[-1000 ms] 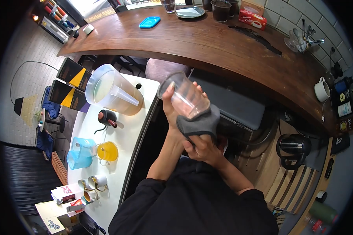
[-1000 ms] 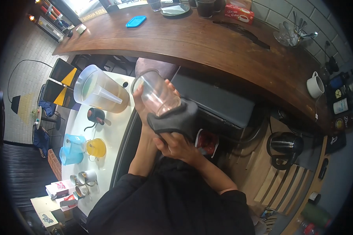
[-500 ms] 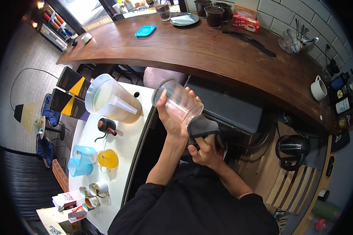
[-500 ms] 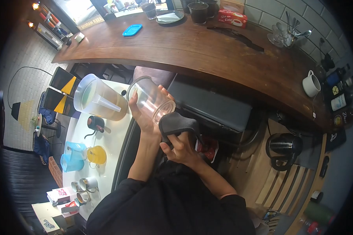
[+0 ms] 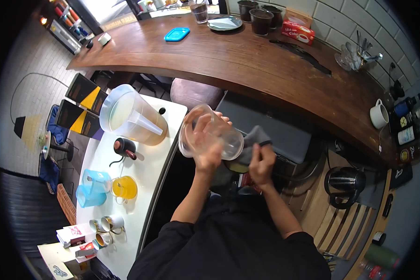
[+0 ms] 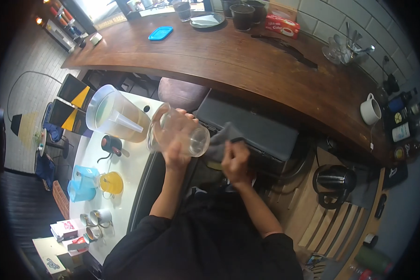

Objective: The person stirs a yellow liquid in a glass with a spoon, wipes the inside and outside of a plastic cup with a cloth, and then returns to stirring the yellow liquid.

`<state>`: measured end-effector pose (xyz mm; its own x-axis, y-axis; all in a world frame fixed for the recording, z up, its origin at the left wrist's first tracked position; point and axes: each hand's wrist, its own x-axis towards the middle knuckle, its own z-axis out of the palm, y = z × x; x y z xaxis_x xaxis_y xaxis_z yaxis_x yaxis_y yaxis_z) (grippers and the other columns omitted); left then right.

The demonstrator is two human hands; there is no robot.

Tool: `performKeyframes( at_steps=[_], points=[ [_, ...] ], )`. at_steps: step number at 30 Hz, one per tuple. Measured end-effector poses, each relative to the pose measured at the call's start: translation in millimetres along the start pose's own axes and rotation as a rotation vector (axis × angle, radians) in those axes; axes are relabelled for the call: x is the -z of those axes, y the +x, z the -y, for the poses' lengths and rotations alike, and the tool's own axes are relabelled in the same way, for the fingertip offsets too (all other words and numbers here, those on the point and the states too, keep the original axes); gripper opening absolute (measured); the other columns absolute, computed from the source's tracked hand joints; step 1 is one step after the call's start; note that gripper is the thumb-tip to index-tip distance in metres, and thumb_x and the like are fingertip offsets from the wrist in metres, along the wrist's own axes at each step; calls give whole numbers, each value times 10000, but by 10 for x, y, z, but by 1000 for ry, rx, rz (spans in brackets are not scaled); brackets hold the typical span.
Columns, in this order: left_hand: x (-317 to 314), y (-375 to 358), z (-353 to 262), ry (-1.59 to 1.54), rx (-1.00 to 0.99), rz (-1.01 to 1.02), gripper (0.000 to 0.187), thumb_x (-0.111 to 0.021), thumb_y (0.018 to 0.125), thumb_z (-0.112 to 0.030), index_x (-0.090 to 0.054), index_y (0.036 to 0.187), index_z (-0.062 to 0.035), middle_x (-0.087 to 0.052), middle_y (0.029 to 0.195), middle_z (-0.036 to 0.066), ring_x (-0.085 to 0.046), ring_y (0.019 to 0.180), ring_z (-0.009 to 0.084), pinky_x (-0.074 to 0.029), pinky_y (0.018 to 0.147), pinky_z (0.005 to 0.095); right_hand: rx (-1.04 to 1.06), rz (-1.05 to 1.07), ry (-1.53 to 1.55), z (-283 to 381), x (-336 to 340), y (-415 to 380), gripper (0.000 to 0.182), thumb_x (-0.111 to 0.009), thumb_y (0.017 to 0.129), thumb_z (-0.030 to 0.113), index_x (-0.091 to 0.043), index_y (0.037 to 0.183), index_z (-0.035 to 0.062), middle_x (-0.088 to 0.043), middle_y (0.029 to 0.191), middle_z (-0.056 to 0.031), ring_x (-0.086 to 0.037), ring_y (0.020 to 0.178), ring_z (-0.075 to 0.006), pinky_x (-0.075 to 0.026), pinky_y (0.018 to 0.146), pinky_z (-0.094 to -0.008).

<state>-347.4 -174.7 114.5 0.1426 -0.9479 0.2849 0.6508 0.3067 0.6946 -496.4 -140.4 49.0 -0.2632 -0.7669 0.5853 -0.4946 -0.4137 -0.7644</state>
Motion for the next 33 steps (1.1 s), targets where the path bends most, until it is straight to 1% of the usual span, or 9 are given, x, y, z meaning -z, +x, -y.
performKeyframes(
  at_steps=[2,5,8,12,14,16,20,23,33],
  points=[
    [297,1,93,331,-300,323,907,-842,774,-296,-331,1475,-32,-481,1387,205,-531,1259,338,-464,1077,506,-167,-83,-29,-409,102,135,324,-574,999,60,-445,710,-7,-412,627,-127,-376,559,-236,-309,540,-400],
    [291,-22,-15,497,-453,289,930,-927,674,-222,-402,1408,1,-560,1320,219,-606,1191,321,-472,1065,485,-188,-122,-104,-1015,338,445,263,-559,1032,110,-533,830,-57,-419,671,-91,-365,642,-155,-360,572,-350],
    [359,-20,-69,630,-489,334,915,-933,656,-213,-424,1384,6,-589,1272,214,-626,1159,317,-489,1041,465,-179,38,-337,-1678,551,621,229,-588,1001,136,-618,933,-81,-651,853,-246,-645,801,-387,-491,763,-424],
    [380,0,-75,727,-509,373,895,-942,632,-201,-455,1351,14,-629,1208,208,-652,1117,312,-512,1009,437,-31,185,-529,-1772,598,503,281,-635,981,210,-620,934,-66,-656,890,-250,-638,881,-435,-508,818,-493],
    [374,5,-73,759,-516,390,885,-947,620,-195,-470,1334,17,-648,1177,204,-665,1096,310,-524,993,424,-536,532,-818,-1396,642,539,336,-675,945,248,-655,1070,-63,-670,1091,-298,-601,1104,-491,-485,934,-550],
    [377,8,-61,778,-528,411,875,-951,608,-189,-485,1318,21,-668,1145,201,-678,1074,307,-535,977,410,-626,570,-827,-1198,603,527,412,-710,918,238,-634,1201,-51,-670,1120,-290,-629,1099,-457,-507,930,-496],
    [404,22,15,802,-520,402,906,-993,567,-214,-505,1297,8,-704,1123,197,-718,1027,307,-485,1036,494,-159,731,-238,-950,517,389,460,-716,910,211,-610,1287,-31,-684,1124,-237,-664,1059,-399,-509,942,-457],
    [399,82,31,849,-616,467,908,-989,566,-213,-503,1302,1,-704,1121,199,-711,1046,316,-474,1039,504,-150,957,45,-472,498,472,469,-721,902,184,-601,1311,-12,-676,1125,-216,-660,1063,-380,-508,939,-425],
    [332,24,75,824,-545,489,855,-975,565,-239,-553,1282,-44,-712,1149,165,-610,1186,353,-462,1045,489,-193,774,303,103,448,518,811,-785,769,56,-440,1502,53,-582,1328,-169,-612,1178,-293,-490,1042,-416]
  ],
)
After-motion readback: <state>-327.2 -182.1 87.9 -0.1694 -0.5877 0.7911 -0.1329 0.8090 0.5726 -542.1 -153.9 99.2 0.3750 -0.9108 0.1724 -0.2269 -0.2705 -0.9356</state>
